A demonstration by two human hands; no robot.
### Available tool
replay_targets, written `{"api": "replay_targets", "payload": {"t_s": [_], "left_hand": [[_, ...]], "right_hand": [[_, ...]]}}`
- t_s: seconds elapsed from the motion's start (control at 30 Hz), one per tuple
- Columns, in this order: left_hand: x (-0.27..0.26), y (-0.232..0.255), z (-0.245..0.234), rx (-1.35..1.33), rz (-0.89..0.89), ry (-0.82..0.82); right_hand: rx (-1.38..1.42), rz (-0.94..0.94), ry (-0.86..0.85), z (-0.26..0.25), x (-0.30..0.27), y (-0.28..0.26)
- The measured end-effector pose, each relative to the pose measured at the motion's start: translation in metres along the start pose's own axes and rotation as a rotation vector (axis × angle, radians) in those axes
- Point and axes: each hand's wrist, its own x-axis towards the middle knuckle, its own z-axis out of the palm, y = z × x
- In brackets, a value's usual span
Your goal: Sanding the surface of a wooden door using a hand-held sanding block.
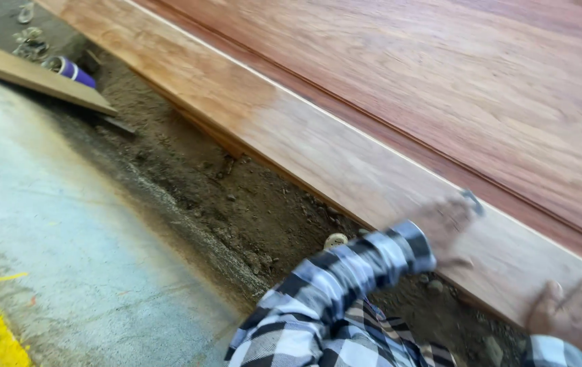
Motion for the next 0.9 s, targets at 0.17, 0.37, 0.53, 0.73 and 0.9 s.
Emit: {"api": "replay_targets", "payload": {"t_s": [0.17, 0.37, 0.53, 0.73, 0.9], "left_hand": [[-0.048, -0.172, -0.047, -0.01, -0.646, 0.181], [-0.044, -0.109, -0.092, -0.043, -0.746, 0.016], [0.006, 0.03, 0.06, 0.117, -0.005, 0.224], [0.005, 0.043, 0.089, 0.03, 0.265, 0.438], [0.0, 0.014, 0.035, 0.113, 0.282, 0.275]], "right_hand": [[-0.025, 0.038, 0.046, 0.025, -0.003, 0.015], [0.133, 0.107, 0.023, 0.004, 0.001, -0.012], [-0.037, -0.049, 0.183, 0.092, -0.001, 0.062], [-0.019, -0.015, 0.209, 0.09, 0.007, 0.048], [-0.172, 0.063, 0.187, 0.086, 0.01, 0.031]]}}
